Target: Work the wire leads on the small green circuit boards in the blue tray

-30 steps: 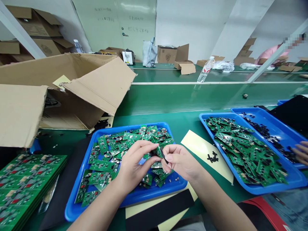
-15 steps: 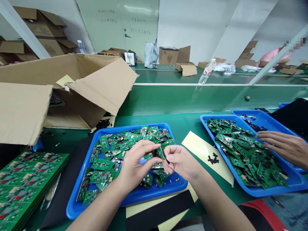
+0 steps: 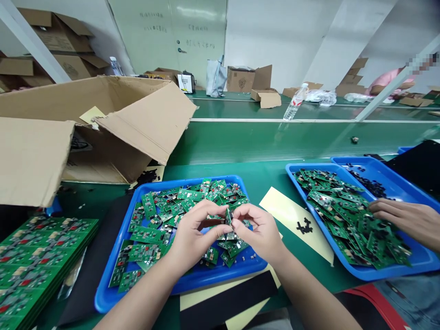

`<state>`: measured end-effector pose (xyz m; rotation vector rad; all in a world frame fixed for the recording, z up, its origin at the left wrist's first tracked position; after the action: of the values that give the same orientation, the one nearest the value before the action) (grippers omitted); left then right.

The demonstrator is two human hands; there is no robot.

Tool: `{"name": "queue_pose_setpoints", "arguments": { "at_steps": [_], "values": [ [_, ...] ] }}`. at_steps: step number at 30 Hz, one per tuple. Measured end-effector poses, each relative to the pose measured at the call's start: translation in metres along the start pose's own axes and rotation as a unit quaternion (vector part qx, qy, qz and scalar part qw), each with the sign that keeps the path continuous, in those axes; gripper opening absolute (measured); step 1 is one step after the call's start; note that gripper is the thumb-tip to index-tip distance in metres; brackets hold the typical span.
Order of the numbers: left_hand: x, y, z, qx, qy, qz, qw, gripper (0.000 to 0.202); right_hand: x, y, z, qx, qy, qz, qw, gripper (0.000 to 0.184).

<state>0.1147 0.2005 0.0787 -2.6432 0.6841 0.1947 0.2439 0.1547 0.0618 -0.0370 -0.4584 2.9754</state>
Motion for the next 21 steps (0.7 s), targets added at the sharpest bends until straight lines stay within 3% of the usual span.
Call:
{"name": "queue_pose_setpoints", "arguments": {
  "at_steps": [4, 8, 13, 17, 21],
  "values": [
    [0.006, 0.001, 0.008, -0.076, 0.081, 0.032, 0.993, 0.019, -0.002, 0.003, 0.016, -0.121, 0.097, -0.041, 0.987, 0.006],
    [0.011, 0.001, 0.015, -0.126, 0.129, 0.047, 0.982, 0.02, -0.001, 0.007, 0.023, -0.185, 0.165, -0.075, 0.966, 0.008],
    [0.015, 0.0, 0.021, -0.177, 0.178, 0.061, 0.966, 0.022, -0.006, 0.008, 0.019, -0.186, 0.201, -0.109, 0.956, 0.009],
    [0.021, 0.004, 0.023, -0.233, 0.249, 0.082, 0.936, 0.028, -0.02, 0.007, 0.019, -0.17, 0.183, -0.152, 0.956, 0.016],
    [0.024, 0.01, 0.028, -0.315, 0.273, 0.072, 0.906, 0.041, -0.017, 0.005, 0.027, -0.192, 0.175, -0.111, 0.959, 0.007]
  ]
}}
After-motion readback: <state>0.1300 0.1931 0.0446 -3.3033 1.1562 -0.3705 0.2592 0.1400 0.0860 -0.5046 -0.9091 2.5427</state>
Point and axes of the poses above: each hand's wrist, its own y-axis away from the middle knuckle, its own x-axis out of the palm, z = x × y, the point moved 7 cm from there along -y, towards the middle knuckle, and after that the axes turned 5 degrees about -y, right-handed, at the moved point
